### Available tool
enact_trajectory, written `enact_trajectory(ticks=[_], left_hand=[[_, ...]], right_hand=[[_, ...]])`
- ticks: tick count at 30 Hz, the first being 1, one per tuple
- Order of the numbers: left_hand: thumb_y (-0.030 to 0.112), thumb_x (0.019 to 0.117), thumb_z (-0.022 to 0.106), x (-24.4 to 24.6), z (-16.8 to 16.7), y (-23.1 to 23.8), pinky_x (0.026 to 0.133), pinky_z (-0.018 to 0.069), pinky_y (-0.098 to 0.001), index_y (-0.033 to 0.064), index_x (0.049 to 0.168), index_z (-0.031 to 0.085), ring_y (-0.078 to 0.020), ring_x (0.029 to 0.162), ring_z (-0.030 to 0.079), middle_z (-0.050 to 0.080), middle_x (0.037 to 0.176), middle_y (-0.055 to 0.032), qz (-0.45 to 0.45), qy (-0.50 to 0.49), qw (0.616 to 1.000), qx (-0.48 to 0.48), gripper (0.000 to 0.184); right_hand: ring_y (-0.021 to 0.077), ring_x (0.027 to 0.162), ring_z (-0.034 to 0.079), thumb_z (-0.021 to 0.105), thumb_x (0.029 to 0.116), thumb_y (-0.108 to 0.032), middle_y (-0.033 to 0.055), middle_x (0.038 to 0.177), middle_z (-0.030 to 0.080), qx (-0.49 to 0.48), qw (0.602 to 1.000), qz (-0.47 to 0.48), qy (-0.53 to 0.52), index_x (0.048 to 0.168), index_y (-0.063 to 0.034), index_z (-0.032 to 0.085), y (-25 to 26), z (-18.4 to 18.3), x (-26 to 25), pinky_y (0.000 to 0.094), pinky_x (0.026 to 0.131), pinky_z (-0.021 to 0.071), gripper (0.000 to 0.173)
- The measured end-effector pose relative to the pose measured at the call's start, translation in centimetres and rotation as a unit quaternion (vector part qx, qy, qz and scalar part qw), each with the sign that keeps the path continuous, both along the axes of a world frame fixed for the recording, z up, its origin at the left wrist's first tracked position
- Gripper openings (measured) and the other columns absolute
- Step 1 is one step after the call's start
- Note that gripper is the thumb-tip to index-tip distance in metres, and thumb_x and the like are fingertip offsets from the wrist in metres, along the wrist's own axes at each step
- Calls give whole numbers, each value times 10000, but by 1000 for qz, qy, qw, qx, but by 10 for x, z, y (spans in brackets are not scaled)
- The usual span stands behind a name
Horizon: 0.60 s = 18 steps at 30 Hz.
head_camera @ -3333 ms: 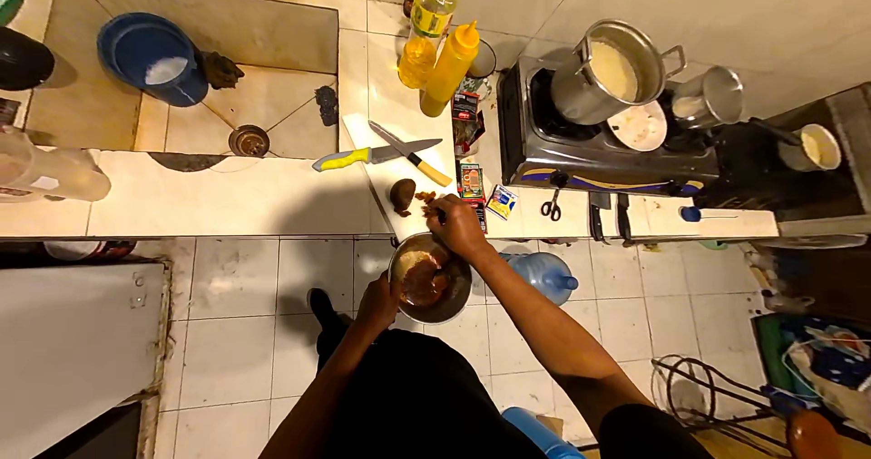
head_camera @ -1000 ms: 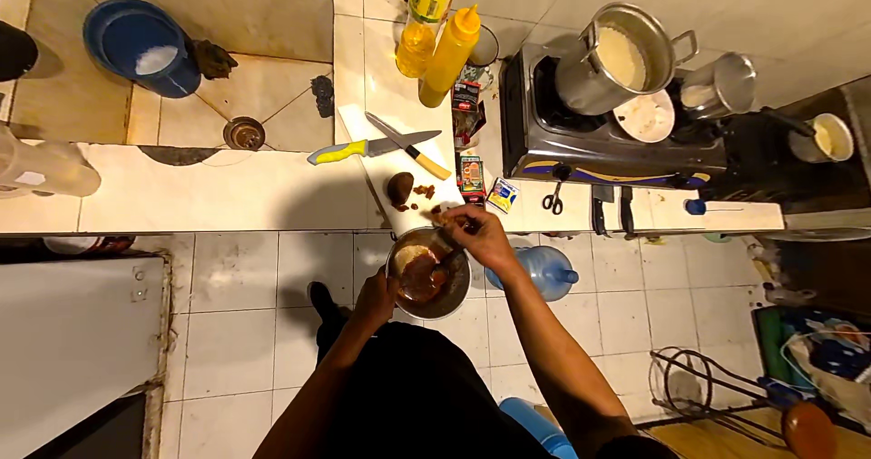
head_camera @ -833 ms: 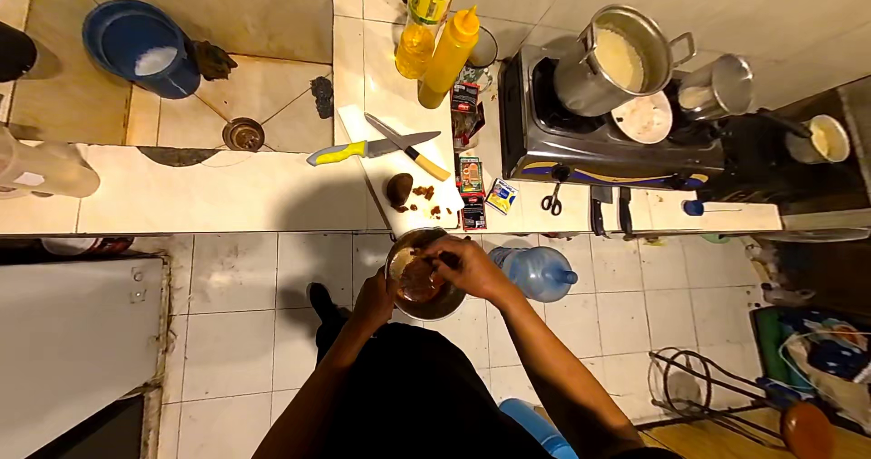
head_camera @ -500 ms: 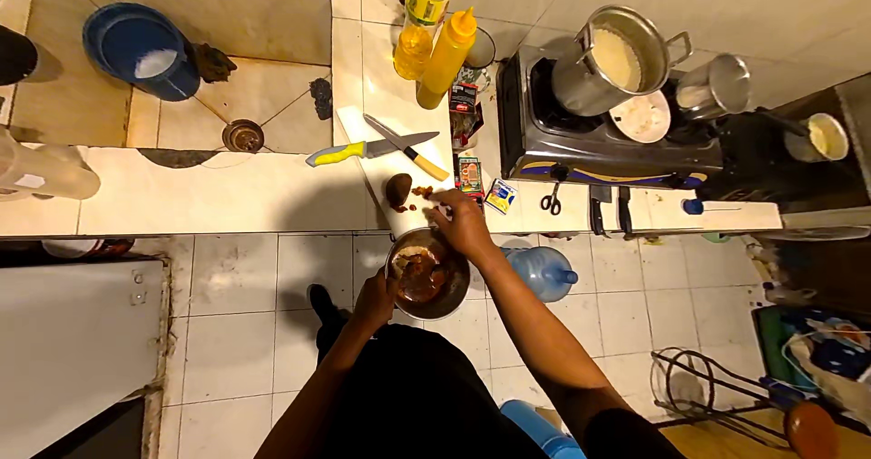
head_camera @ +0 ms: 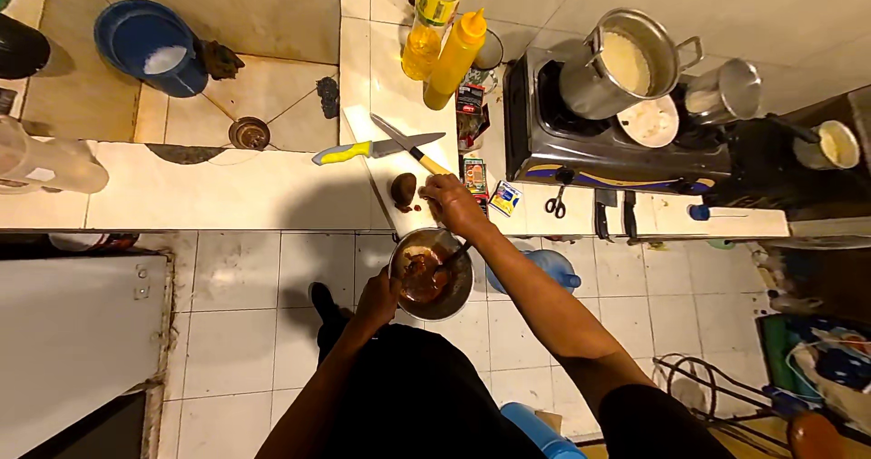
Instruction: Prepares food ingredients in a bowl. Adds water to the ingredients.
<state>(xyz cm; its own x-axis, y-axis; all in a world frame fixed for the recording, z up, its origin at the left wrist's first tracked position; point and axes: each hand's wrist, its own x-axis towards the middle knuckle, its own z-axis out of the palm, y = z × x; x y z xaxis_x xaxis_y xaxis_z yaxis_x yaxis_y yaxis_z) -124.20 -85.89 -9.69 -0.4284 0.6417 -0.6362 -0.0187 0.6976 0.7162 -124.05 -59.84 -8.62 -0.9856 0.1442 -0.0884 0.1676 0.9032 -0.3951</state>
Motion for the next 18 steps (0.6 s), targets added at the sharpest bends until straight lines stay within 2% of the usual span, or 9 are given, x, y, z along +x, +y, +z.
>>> enact_trajectory(ticks=[6,10,13,15,18], left_hand=[[191,1094,366,-1,-1,0,840,555,-460,-14,1400,522,-278,894,682,675,1008,-191,-2,0,1000,2,400],[196,1098,358,-2,0,1,831,557,-461,-16,1395,520,-279,884,683,671,997,-191,-5,-4,1000,-4,399],[202,1103,354,-1,0,0,781,569,-440,-8,1396,519,-261,823,680,664,964,-174,1,-7,1000,0,397],[197,1102,358,0,0,-1,782,567,-437,-11,1395,521,-261,821,678,665,965,-175,6,-8,1000,5,395],[207,1108,355,0,1,-1,710,579,-423,-13,1392,521,-240,727,667,656,918,-164,11,-16,1000,5,396]], right_hand=[[377,1130,620,645,931,-13,193,1150,671,5,1000,9,-17,1142,-32,743,3,4,-4,496,1008,515,233],[382,1141,627,640,945,-39,200,1174,672,8,1000,-4,-5,1162,-34,742,4,0,-4,500,1011,519,240],[383,1141,633,626,947,-37,200,1176,674,-15,998,-63,17,1121,-20,743,2,-3,-3,522,1002,520,211],[345,1067,663,620,953,-38,188,1136,683,-62,989,-121,56,1107,-15,738,0,-1,2,510,940,550,195],[260,902,694,658,977,-72,164,1127,672,-165,963,-181,114,1150,-61,701,-2,14,24,443,741,608,179]])
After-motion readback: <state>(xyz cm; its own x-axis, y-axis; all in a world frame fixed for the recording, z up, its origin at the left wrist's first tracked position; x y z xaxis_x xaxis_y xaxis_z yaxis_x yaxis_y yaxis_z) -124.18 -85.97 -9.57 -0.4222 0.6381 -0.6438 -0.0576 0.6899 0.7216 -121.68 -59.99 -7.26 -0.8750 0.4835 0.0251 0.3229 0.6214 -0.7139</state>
